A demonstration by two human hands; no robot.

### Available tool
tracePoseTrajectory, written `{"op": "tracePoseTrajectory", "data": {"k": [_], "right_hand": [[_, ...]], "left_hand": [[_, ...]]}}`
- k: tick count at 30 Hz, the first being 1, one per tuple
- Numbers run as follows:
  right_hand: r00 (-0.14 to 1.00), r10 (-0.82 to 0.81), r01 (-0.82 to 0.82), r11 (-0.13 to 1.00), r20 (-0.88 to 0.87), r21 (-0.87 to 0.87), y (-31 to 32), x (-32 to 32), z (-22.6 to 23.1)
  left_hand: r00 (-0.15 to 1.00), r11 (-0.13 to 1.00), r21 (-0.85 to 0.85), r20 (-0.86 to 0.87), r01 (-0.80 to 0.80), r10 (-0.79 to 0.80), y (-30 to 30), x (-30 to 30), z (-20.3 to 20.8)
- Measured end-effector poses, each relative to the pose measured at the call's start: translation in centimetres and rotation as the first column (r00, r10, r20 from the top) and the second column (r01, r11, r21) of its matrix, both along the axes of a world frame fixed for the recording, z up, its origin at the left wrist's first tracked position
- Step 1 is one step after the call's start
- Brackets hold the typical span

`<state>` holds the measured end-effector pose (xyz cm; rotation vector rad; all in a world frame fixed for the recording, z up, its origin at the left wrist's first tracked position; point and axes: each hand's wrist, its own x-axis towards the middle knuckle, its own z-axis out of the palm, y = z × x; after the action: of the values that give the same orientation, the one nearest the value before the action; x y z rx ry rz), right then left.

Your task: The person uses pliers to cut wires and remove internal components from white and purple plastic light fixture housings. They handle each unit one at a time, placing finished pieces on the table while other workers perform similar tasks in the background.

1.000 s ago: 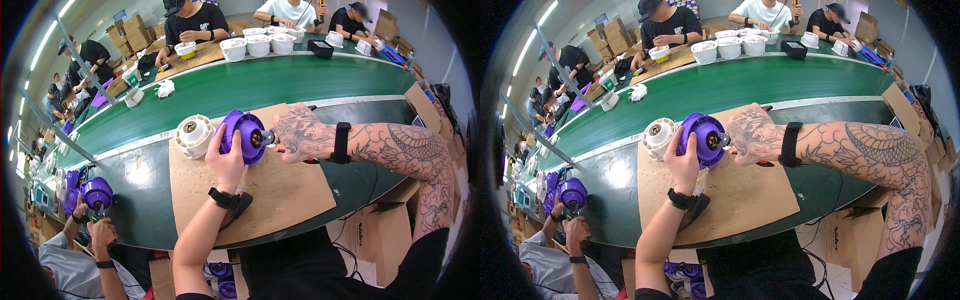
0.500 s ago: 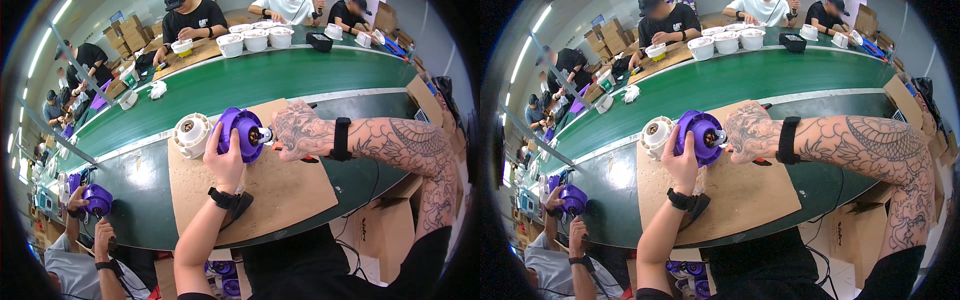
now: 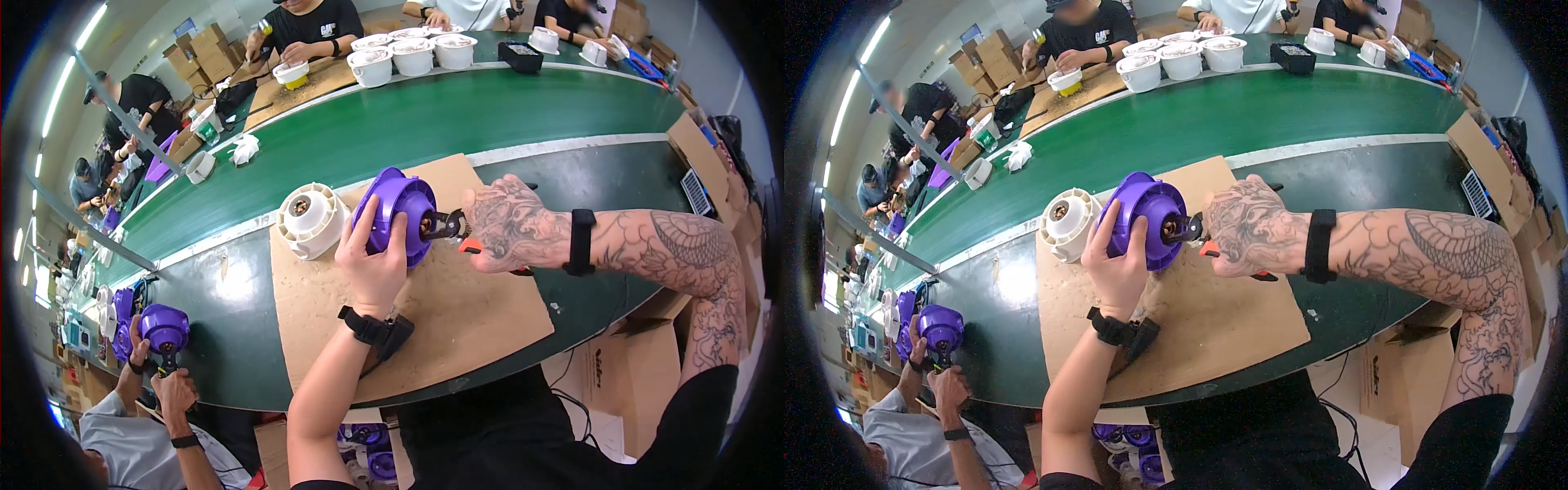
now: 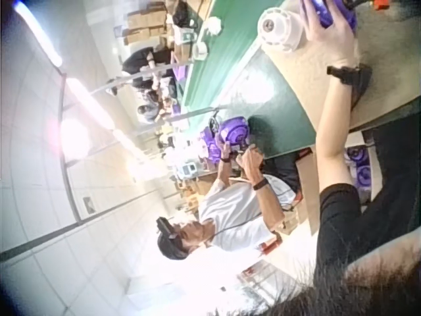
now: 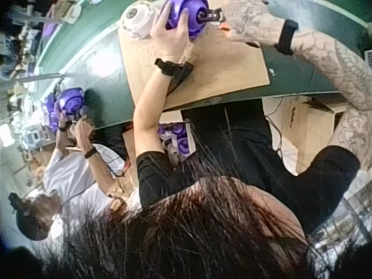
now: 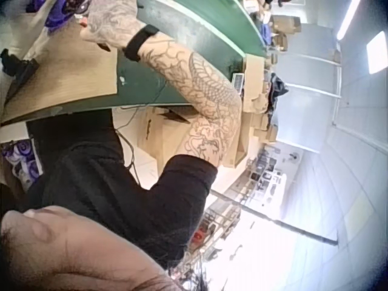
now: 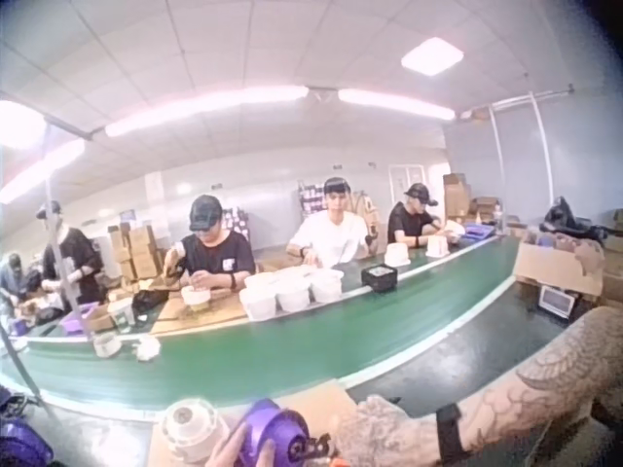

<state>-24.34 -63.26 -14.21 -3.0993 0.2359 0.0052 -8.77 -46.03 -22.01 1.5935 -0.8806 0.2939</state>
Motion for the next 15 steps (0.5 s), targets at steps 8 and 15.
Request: {"op": "tracePoseTrajectory", "data": {"k": [8, 15], "right_hand": [[0.842, -0.139, 0.359, 0.865, -0.522, 0.350, -0.3, -0.1, 1.2], [0.765, -0.059, 0.598, 0.434, -0.642, 0.673, -1.0, -1.4, 1.9]], "left_hand": [[0.997, 0.998, 0.025, -0.039, 0.062, -0.061, -0.3, -1.2, 0.4], [0.993, 0.993, -0.035, -0.050, 0.109, -0.110, -0.8, -1.3, 0.1]]}}
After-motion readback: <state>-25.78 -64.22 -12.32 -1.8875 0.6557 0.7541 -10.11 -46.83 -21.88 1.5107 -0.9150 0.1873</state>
